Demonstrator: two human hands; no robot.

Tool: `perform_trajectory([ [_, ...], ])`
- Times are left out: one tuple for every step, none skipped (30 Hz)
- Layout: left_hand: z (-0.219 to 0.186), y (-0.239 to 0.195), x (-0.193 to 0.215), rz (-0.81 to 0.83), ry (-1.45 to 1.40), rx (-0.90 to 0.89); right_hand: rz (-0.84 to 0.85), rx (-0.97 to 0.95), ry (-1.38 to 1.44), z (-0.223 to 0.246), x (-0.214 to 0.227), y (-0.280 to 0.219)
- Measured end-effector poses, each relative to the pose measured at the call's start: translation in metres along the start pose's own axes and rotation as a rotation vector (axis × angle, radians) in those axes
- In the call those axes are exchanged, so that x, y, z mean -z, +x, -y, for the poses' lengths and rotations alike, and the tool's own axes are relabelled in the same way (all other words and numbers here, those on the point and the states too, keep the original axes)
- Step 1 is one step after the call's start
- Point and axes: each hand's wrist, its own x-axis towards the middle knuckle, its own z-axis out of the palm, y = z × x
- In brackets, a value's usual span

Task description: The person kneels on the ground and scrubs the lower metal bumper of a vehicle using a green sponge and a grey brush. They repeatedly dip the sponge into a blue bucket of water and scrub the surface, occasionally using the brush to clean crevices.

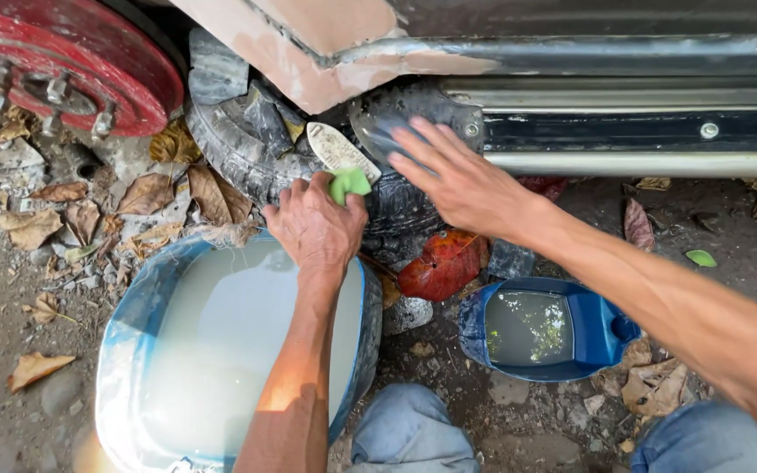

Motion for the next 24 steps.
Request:
perform_trajectory([
  [0.001, 0.001, -0.002, -0.003, 0.005, 0.002, 0.046, -0.029, -0.027, 0.0, -0.002, 0.025],
  [0.002, 0.001, -0.003, -0.005, 0.011, 0.003, 0.092, -0.059, -0.054, 0.001, -0.004, 0.05],
  [-0.003, -0.001, 0.003, -0.007, 0.011, 0.009, 0.093, -0.053, -0.053, 0.003, 0.0, 0.055],
  [-0.007, -0.002, 0.01, -0.025, 0.03, -0.023, 0.068, -0.053, 0.007, 0.006, 0.004, 0.06],
  [-0.007, -0.001, 0.019, -0.051, 0.054, -0.049, 0.036, -0.044, 0.07, 0.01, 0.007, 0.071],
  [-0.005, 0.001, 0.011, -0.06, 0.06, -0.038, 0.031, -0.029, 0.074, 0.005, 0.01, 0.05],
  [-0.001, 0.002, 0.002, -0.039, 0.05, -0.016, 0.029, 0.021, 0.002, 0.003, 0.01, 0.027],
  [0.004, 0.002, -0.008, -0.018, 0.039, 0.007, 0.024, 0.071, -0.069, 0.0, 0.009, 0.003],
  [0.003, 0.0, -0.006, -0.013, 0.045, 0.013, 0.026, 0.073, -0.06, 0.002, 0.009, -0.015],
  [0.001, -0.001, -0.004, 0.0, 0.016, 0.027, 0.072, 0.093, -0.159, 0.003, 0.009, -0.033],
  [-0.005, 0.0, -0.003, 0.009, -0.018, 0.034, 0.117, 0.109, -0.266, 0.0, 0.012, -0.052],
  [-0.002, 0.001, -0.003, 0.01, -0.018, 0.033, 0.117, 0.107, -0.266, 0.002, 0.01, -0.031],
  [-0.001, 0.002, -0.005, 0.008, -0.008, 0.021, 0.179, 0.158, -0.415, 0.003, 0.009, -0.012],
  [-0.001, 0.002, -0.006, 0.005, 0.002, 0.01, 0.241, 0.21, -0.564, 0.004, 0.009, 0.007],
  [0.002, 0.003, -0.008, 0.001, 0.002, 0.005, 0.238, 0.206, -0.568, 0.006, -0.003, 0.029],
  [0.005, 0.004, -0.008, 0.013, 0.02, 0.01, 0.202, 0.236, -0.588, 0.008, -0.015, 0.052],
  [0.006, 0.005, -0.011, 0.024, 0.031, 0.012, 0.171, 0.265, -0.613, 0.008, -0.025, 0.073],
  [0.006, 0.005, -0.007, 0.02, 0.024, 0.005, 0.172, 0.261, -0.623, 0.012, -0.018, 0.07],
  [0.006, 0.004, -0.003, 0.02, 0.025, 0.003, 0.174, 0.263, -0.562, 0.017, -0.013, 0.065],
  [0.008, 0.003, 0.0, 0.021, 0.026, 0.001, 0.175, 0.265, -0.5, 0.022, -0.008, 0.061],
  [0.005, 0.001, 0.002, 0.032, 0.024, -0.001, 0.185, 0.26, -0.495, 0.019, 0.005, 0.038],
  [0.003, -0.001, 0.003, 0.028, 0.019, 0.001, 0.252, 0.349, -0.573, 0.017, 0.018, 0.015],
  [0.003, -0.001, 0.006, 0.021, 0.017, 0.004, 0.315, 0.44, -0.649, 0.014, 0.03, -0.006],
  [0.002, -0.002, 0.001, 0.03, 0.018, 0.002, 0.321, 0.436, -0.644, 0.002, 0.03, -0.027],
])
